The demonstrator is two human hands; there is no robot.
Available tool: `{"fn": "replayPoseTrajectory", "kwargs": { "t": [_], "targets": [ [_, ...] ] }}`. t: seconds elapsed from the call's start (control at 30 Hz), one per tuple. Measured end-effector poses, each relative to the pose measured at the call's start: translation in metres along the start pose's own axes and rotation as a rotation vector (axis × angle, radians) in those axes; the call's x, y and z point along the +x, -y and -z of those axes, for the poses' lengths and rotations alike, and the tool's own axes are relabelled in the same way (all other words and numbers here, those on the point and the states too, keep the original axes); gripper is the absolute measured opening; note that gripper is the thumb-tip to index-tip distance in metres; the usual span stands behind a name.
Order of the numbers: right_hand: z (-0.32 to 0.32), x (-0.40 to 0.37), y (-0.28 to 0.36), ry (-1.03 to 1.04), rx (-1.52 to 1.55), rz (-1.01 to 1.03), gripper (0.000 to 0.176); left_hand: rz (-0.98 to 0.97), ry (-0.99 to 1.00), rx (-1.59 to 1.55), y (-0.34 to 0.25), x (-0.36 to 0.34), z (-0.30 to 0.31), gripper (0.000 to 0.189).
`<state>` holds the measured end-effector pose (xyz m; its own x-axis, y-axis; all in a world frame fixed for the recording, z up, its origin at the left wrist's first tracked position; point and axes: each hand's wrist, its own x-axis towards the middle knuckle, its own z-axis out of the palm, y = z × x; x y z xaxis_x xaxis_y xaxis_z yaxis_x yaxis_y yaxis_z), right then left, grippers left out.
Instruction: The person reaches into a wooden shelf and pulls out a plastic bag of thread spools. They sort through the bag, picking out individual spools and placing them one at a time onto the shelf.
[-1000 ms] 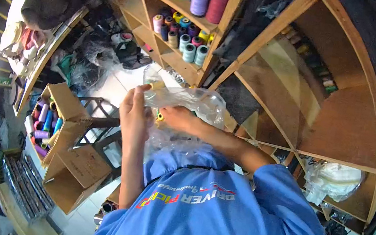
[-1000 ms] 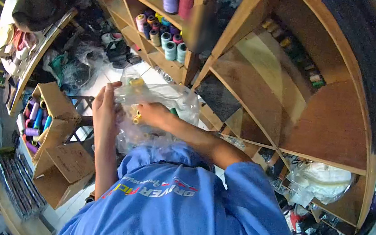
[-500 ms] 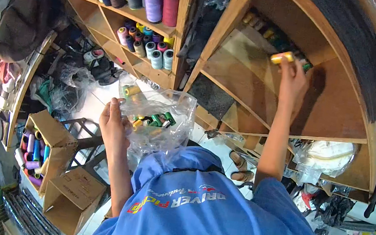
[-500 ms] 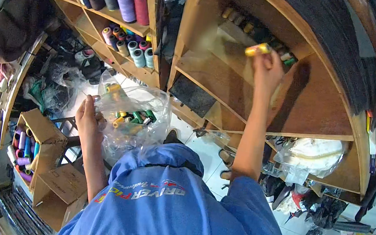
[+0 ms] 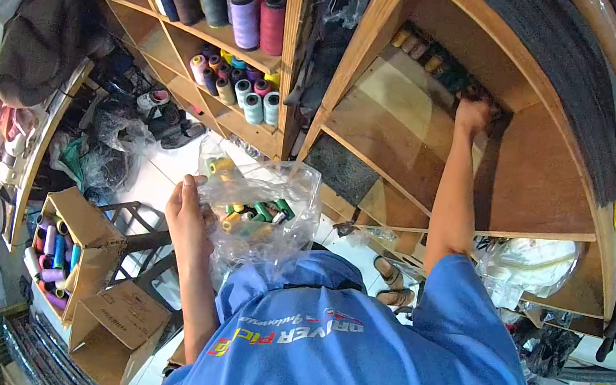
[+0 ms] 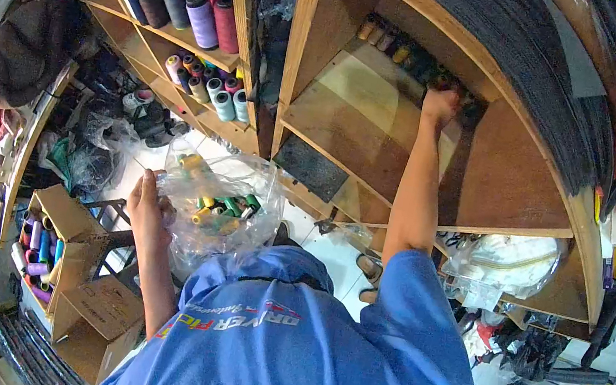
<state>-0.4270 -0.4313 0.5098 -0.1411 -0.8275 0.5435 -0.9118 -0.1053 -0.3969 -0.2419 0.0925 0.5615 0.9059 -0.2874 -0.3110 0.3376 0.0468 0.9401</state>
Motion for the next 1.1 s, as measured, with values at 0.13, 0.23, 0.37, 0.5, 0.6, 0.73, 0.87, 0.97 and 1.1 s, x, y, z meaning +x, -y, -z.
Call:
{"fn": "replayPoseTrajectory", "kwargs": {
  "t": [0.13, 0.23, 0.37, 0.5, 0.6, 0.73, 0.87, 0.97, 1.1],
  "targets": [
    [-0.008, 0.004, -0.006, 0.039, 0.030, 0.003, 0.042, 0.010, -0.005, -0.022, 0.003, 0.001, 0.001, 0.034],
    [-0.010, 0.002, -0.007, -0.043, 0.013, 0.041, 0.042, -0.009, 0.004, 0.009, 0.007, 0.004, 0.005, 0.033],
    [0.002, -0.002, -0.003, 0.031, 0.025, 0.001, 0.041, 0.005, -0.015, -0.009, 0.003, 0.004, 0.003, 0.032],
    [-0.003, -0.001, -0.013, -0.043, 0.325, -0.038, 0.038, 0.015, -0.011, -0.009, -0.002, 0.005, 0.006, 0.032],
    [0.068, -0.037, 0.026, 0.303, 0.757, -0.309, 0.035, -0.024, -0.058, -0.018, 0.005, 0.010, 0.003, 0.032],
    [0.169, -0.111, 0.083, 1.688, 0.963, 0.030, 0.029, -0.012, -0.082, 0.025, -0.005, 0.005, 0.001, 0.033],
    [0.170, -0.242, 0.136, 2.228, 0.807, 0.651, 0.040, 0.008, -0.058, 0.063, -0.016, 0.005, 0.000, 0.035],
    [0.133, -0.345, 0.149, 1.884, 0.567, 1.087, 0.041, -0.015, -0.018, 0.035, -0.015, 0.002, -0.003, 0.035],
    [0.078, -0.437, 0.142, 0.977, 0.799, 1.067, 0.033, -0.005, 0.018, 0.014, -0.016, -0.004, -0.005, 0.035]
  ]
}}
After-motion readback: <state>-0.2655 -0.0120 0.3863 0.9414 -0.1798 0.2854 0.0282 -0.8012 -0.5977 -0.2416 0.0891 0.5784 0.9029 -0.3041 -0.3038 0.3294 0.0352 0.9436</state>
